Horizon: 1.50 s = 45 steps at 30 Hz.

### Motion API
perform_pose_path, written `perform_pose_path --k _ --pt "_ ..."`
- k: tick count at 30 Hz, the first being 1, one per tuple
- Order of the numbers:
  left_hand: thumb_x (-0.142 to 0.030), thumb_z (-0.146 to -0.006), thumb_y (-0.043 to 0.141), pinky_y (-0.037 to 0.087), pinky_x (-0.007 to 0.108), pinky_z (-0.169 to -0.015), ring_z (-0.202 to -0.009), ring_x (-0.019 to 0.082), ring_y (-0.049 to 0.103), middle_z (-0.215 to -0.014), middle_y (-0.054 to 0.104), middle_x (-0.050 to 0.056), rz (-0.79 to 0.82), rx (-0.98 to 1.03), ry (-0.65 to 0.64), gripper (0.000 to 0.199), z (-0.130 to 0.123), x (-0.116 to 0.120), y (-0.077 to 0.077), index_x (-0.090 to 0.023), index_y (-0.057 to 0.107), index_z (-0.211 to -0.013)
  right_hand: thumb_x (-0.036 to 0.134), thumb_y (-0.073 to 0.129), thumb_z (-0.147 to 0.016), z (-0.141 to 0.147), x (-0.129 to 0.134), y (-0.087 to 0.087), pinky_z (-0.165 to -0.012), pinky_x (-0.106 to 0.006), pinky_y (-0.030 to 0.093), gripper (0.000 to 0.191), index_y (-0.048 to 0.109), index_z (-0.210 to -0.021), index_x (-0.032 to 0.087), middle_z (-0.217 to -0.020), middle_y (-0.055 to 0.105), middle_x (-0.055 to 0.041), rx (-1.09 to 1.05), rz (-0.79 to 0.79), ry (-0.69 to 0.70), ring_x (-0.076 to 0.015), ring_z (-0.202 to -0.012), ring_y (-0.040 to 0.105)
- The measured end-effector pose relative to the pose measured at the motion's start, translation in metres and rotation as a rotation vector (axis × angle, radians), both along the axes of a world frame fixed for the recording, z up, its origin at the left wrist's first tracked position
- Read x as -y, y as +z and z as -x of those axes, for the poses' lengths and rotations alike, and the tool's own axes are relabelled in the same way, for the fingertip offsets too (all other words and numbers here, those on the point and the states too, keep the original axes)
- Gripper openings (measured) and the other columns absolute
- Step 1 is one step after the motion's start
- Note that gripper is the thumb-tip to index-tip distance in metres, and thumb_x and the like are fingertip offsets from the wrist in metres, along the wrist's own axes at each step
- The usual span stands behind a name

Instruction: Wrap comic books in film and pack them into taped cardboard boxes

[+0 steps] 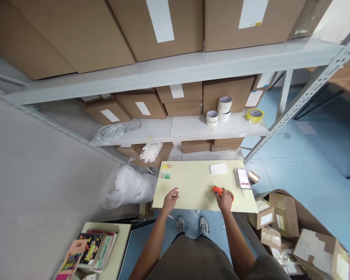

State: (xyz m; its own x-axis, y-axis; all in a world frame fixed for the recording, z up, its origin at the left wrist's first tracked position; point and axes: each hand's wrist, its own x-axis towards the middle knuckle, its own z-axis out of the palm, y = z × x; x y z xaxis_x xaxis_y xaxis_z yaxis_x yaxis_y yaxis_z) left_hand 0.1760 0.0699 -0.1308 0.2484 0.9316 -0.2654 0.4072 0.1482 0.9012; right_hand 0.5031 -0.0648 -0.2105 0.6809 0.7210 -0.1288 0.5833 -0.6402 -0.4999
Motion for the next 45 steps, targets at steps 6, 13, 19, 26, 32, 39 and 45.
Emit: perform_pose_path --k 6,13,19,26,32,39,45 --pt "-0.042 -0.086 0.064 0.058 0.033 -0.085 -0.085 0.018 0.073 -0.111 0.078 0.008 -0.035 -0.051 0.103 0.051 0.035 -0.005 0.028 -0.022 0.07 -0.133 0.038 0.057 -0.087 0.053 -0.044 0.024 -0.086 -0.043 0.059 0.05 0.064 -0.132 0.019 -0.113 0.076 -0.0143 -0.302 -0.177 0.168 -0.0312 -0.102 0.075" --pt "-0.039 -0.084 0.065 0.059 0.033 -0.082 -0.082 0.018 0.072 -0.11 0.079 0.008 -0.096 0.001 0.264 0.05 0.096 0.005 0.028 -0.023 0.072 -0.131 0.039 0.055 -0.087 0.131 -0.116 0.058 -0.078 -0.038 0.061 0.05 0.064 -0.134 0.023 -0.112 0.077 -0.0101 -0.417 -0.221 0.445 -0.0237 -0.083 0.076" --pt "-0.031 -0.087 0.064 0.058 0.037 -0.092 -0.097 0.022 0.072 -0.12 0.077 0.01 -0.061 0.019 0.399 0.046 0.178 0.0 0.012 -0.021 0.072 -0.131 0.039 0.056 -0.091 0.234 -0.167 0.071 -0.091 -0.043 0.062 0.052 0.063 -0.139 0.022 -0.12 0.077 -0.0109 -0.341 -0.177 0.679 -0.0275 -0.103 0.076" --pt "-0.023 -0.089 0.063 0.054 0.047 -0.106 -0.115 0.03 0.071 -0.136 0.07 0.015 -0.039 0.004 0.636 0.046 0.304 -0.032 -0.027 -0.018 0.069 -0.134 0.032 0.056 -0.095 0.378 -0.213 0.055 -0.116 -0.049 0.05 0.049 0.065 -0.142 0.023 -0.144 0.068 -0.0114 -0.161 -0.134 0.959 -0.0297 -0.136 0.062" --pt "-0.021 -0.09 0.064 0.05 0.048 -0.112 -0.12 0.03 0.069 -0.139 0.067 0.016 0.04 -0.015 0.746 0.047 0.409 -0.076 -0.071 -0.017 0.065 -0.137 0.029 0.056 -0.095 0.484 -0.27 0.029 -0.122 -0.049 0.044 0.057 0.057 -0.151 0.022 -0.153 0.061 -0.012 -0.136 -0.07 1.101 -0.0287 -0.145 0.054" --pt "-0.024 -0.092 0.065 0.045 0.045 -0.117 -0.132 0.031 0.062 -0.153 0.056 0.02 0.163 -0.004 0.777 0.053 0.479 -0.13 -0.123 -0.012 0.058 -0.143 0.028 0.052 -0.098 0.572 -0.334 -0.004 -0.125 -0.044 0.04 0.058 0.052 -0.155 0.015 -0.158 0.056 -0.0154 -0.079 0.006 1.139 -0.026 -0.149 0.05" --pt "-0.02 -0.089 0.07 0.028 0.046 -0.129 -0.154 0.034 0.04 -0.161 0.048 0.022 0.181 -0.106 0.761 0.053 0.502 -0.181 -0.171 -0.011 0.062 -0.141 0.029 0.053 -0.096 0.624 -0.376 -0.055 -0.126 -0.044 0.038 0.062 0.05 -0.156 0.015 -0.161 0.052 -0.0147 -0.123 0.082 1.2 -0.0265 -0.152 0.045"
